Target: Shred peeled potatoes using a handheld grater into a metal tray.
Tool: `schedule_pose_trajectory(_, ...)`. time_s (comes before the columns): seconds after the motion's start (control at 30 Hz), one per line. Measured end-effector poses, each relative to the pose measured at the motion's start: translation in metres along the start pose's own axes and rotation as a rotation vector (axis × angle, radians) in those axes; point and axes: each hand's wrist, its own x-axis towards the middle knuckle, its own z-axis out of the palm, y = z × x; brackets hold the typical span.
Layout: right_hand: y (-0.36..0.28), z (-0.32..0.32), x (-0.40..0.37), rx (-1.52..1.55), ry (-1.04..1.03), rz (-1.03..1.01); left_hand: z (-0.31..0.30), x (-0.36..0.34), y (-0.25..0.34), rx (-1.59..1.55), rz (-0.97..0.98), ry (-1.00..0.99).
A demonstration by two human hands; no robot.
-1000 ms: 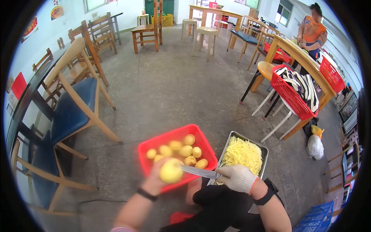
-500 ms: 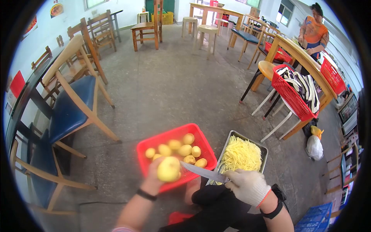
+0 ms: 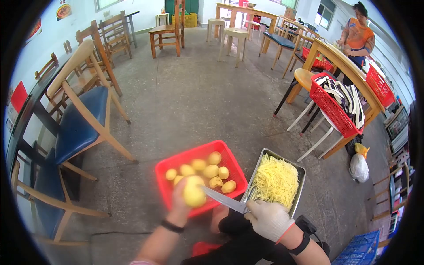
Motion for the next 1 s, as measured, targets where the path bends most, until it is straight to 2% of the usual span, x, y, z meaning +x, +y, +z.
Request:
schedule_pose_trajectory(0.2, 0.005, 0.010, -0.003, 0.014, 0.006, -0.003, 0.001, 0.002, -0.006, 0.090, 0.087, 0.143)
schedule_pose_trajectory(0.3, 0.005, 0.011, -0.005, 0.040, 0.075, -0.053, 0.003, 0.003, 0.000, 0.081, 0.047, 0.098)
schedule_pose_trajectory(0.4, 0.010, 0.016, -0.002, 0.074, 0.066, -0.072, -0.001, 0.003, -0.001, 0.193, 0.125, 0.093)
schedule_pose_trajectory(0.47, 0.006, 0.011, -0.004, 0.038, 0.052, -0.058, 0.002, 0.000, 0.004, 0.393, 0.287, 0.023)
schedule_pose_trajectory(0.63, -0.002, 0.014, -0.004, -0.036, 0.024, -0.014, 0.004, -0.001, 0.004, 0.409, 0.291, 0.064)
schedule_pose_trajectory(0.7, 0.004, 0.030, 0.001, 0.114, 0.147, -0.091, 0.004, 0.000, 0.003, 0.402, 0.285, 0.067)
schedule_pose_trajectory(0.83, 0.012, 0.041, 0.014, 0.353, 0.068, -0.114, 0.004, 0.006, 0.001, 0.426, 0.357, 0.099)
schedule_pose_trajectory(0.9, 0.011, 0.035, 0.020, 0.767, -0.179, 0.015, 0.009, 0.007, -0.001, 0.433, 0.360, 0.125)
schedule_pose_trajectory(0.93, 0.012, 0.035, 0.021, 0.768, -0.177, 0.016, 0.011, 0.008, -0.002, 0.369, 0.321, 0.172)
schedule_pose_trajectory(1.0, 0.015, 0.034, 0.024, 1.293, -0.477, 0.257, 0.014, 0.009, -0.004, 0.303, 0.284, 0.218)
